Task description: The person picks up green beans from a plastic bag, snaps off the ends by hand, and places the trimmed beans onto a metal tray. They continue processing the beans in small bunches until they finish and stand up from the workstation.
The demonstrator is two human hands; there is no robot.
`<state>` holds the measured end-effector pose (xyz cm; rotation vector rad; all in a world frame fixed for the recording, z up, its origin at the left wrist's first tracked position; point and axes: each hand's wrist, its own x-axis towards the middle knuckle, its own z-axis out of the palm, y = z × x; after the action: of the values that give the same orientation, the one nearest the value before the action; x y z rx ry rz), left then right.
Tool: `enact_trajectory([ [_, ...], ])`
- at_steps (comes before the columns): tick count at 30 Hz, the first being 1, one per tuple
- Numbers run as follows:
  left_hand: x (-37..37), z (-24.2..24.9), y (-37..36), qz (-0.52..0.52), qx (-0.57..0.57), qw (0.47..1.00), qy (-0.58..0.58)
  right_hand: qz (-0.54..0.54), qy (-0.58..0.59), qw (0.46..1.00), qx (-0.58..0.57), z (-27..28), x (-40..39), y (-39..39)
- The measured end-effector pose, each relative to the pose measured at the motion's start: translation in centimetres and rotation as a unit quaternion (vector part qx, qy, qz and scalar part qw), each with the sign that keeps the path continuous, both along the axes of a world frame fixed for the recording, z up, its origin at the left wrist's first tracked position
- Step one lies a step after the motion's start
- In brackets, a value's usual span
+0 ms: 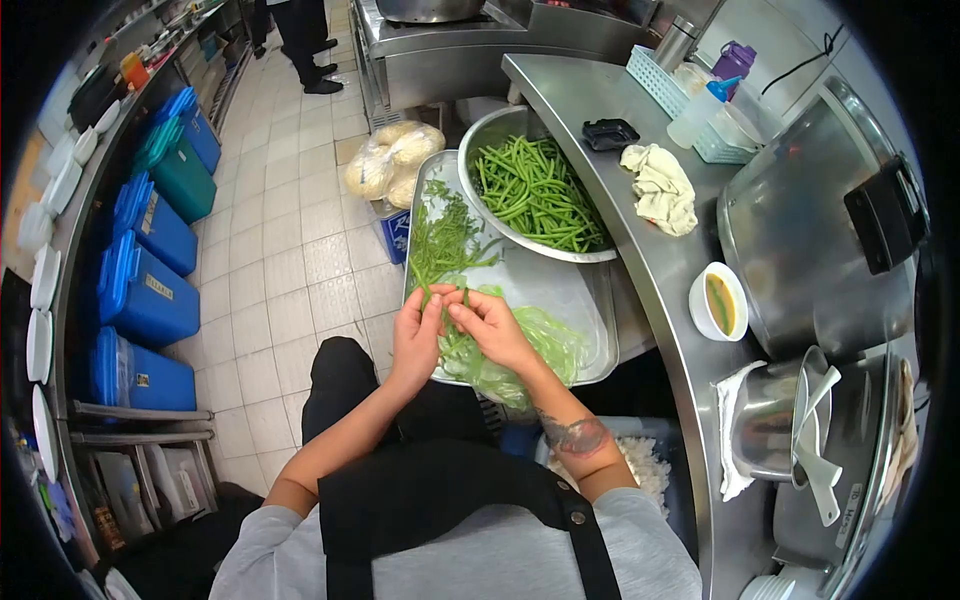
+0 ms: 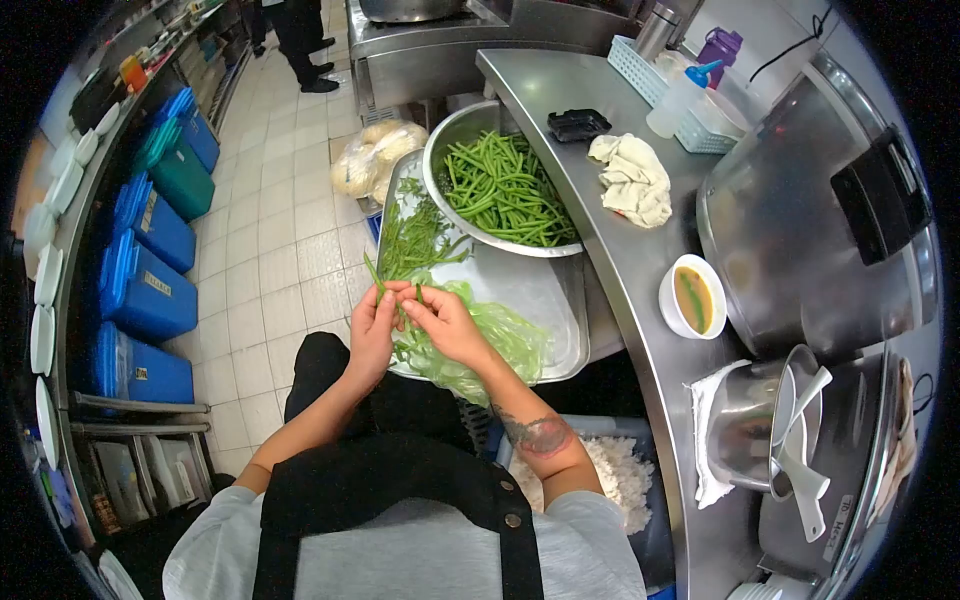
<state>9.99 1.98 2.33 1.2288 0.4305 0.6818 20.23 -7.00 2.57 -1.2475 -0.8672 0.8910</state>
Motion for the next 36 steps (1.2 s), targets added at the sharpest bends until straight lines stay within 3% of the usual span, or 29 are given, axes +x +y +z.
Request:
enact_trajectory([
  [5, -0.9, -0.5, -0.2, 0.008, -0.004, 1.0, 0.018, 0.005, -0.049, 0.999, -0.018, -0.4, 0.1, -0.1],
  [8, -1.5, 0.3, 0.3, 0.034, 0.026, 0.999, 0.031, 0.016, -0.105, 0.988, -0.109, 0.0, 0.9, -0.7],
  [11, -1.7, 1.6, 1.2, 0.035, 0.034, 0.997, 0.051, 0.016, -0.138, 0.986, -0.092, 0.6, 1.1, -0.9],
  [17, -2.0, 1.9, 1.4, 0.008, 0.027, 0.998, 0.048, 0.024, -0.023, 0.998, -0.054, 1.4, 0.4, -0.7],
  [20, -2.0, 1.8, 1.0, 0.001, 0.025, 0.999, 0.046, 0.096, -0.092, 0.989, -0.061, -0.6, 0.8, -0.7],
  [23, -2.3, 1.9, 0.9, 0.007, 0.024, 0.999, 0.033, 0.048, -0.106, 0.991, -0.061, 0.4, 0.3, -0.7],
  [27, -2.4, 2.0, -0.2, 0.008, 0.044, 0.999, -0.014, -0.04, 0.065, 0.997, 0.022, -0.2, 0.4, -0.1],
  [30, -3.0, 1.0, -1.1, 0.011, 0.066, 0.998, -0.024, -0.091, 0.227, 0.967, 0.066, -1.0, 0.7, 0.0],
  [32, -3.5, 1.6, -1.3, -0.003, 0.175, 0.985, -0.006, -0.173, 0.275, 0.943, 0.078, -1.4, 2.8, -0.4],
  [33, -3.9, 1.7, -1.4, -0.01, 0.228, 0.974, 0.003, -0.201, 0.246, 0.946, 0.071, -1.0, 3.6, -0.8],
  [36, -4.6, 0.2, -1.2, -0.091, 0.216, 0.969, 0.076, -0.24, 0.16, 0.956, 0.049, 0.3, 4.6, -1.6],
])
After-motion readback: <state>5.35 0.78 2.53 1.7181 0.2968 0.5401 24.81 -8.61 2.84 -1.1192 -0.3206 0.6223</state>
